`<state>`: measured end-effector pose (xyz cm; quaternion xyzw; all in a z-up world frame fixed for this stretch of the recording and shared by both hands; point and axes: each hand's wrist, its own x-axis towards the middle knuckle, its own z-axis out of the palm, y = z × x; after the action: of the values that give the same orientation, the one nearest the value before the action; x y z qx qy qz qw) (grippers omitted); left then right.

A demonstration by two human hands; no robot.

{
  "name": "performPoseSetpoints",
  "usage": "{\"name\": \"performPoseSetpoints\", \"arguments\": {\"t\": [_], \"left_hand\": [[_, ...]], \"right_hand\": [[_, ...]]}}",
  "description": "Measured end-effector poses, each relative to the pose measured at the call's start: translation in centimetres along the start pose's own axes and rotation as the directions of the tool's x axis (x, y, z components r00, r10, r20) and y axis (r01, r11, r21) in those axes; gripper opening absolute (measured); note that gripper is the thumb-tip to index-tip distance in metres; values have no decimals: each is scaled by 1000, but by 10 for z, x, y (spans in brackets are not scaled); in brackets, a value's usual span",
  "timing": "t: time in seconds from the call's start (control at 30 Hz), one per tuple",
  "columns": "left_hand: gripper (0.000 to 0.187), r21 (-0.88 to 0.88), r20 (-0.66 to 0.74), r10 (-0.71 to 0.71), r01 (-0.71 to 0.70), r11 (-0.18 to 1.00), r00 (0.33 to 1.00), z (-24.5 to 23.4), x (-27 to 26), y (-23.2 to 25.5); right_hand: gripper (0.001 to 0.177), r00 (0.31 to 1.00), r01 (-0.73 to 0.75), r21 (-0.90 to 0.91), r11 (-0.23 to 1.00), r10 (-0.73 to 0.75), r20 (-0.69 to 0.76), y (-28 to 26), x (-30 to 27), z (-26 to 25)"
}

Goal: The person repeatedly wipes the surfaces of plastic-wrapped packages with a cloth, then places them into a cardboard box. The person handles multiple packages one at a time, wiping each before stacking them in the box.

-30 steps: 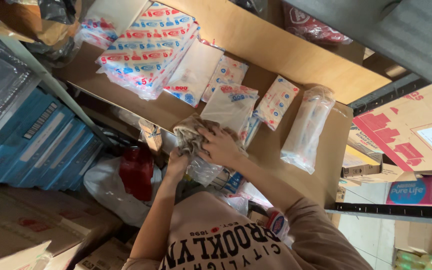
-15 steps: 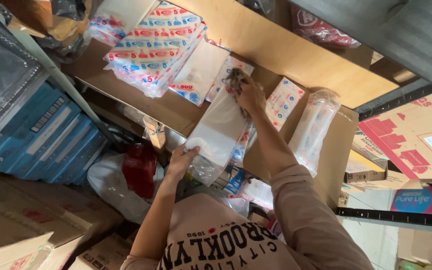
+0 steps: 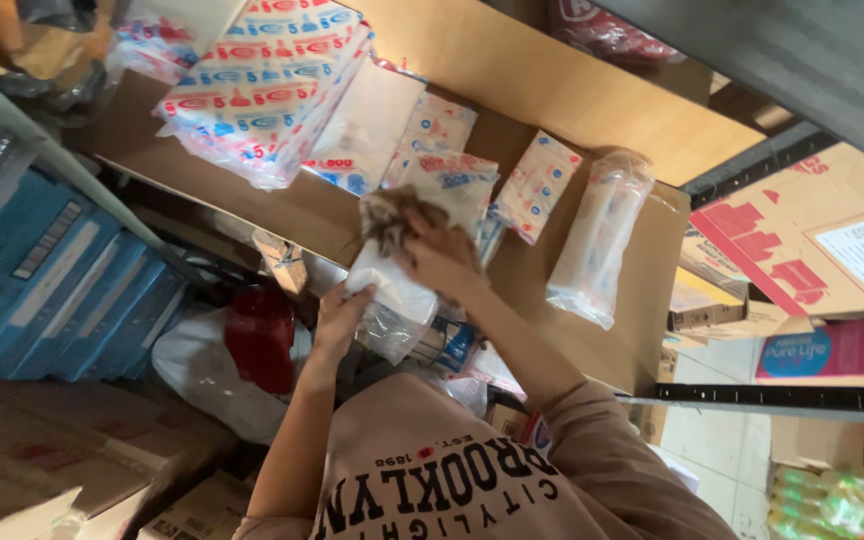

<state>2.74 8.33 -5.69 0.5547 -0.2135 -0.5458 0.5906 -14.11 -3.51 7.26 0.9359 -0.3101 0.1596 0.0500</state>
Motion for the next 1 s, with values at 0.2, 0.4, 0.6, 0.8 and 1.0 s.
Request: {"name": "performPoseSetpoints", "arguments": {"t": [0.2, 0.4, 0.6, 0.8, 1.0], "left_hand": [[30, -197, 80, 75, -58, 979, 994, -11, 21, -32], [34, 15, -147, 77, -76, 997, 986, 1, 22, -34], [35, 98, -205, 515, -506, 857, 833, 51, -15, 34], [27, 401, 246, 842, -841, 363, 481, 90, -8, 125], [35, 274, 826, 560, -829, -488, -57, 89, -1, 145]], "right_hand": [[32, 994, 85, -8, 996, -85, -72, -40, -56, 0], [27, 990, 61, 226, 972, -29, -141, -49, -106, 10], [12, 938, -5, 684, 730, 240, -250, 8, -162, 12], [17, 698, -405, 748, 525, 706, -118, 60, -220, 26], [31, 550, -275, 881, 386, 814, -185, 82, -243, 18]]}}
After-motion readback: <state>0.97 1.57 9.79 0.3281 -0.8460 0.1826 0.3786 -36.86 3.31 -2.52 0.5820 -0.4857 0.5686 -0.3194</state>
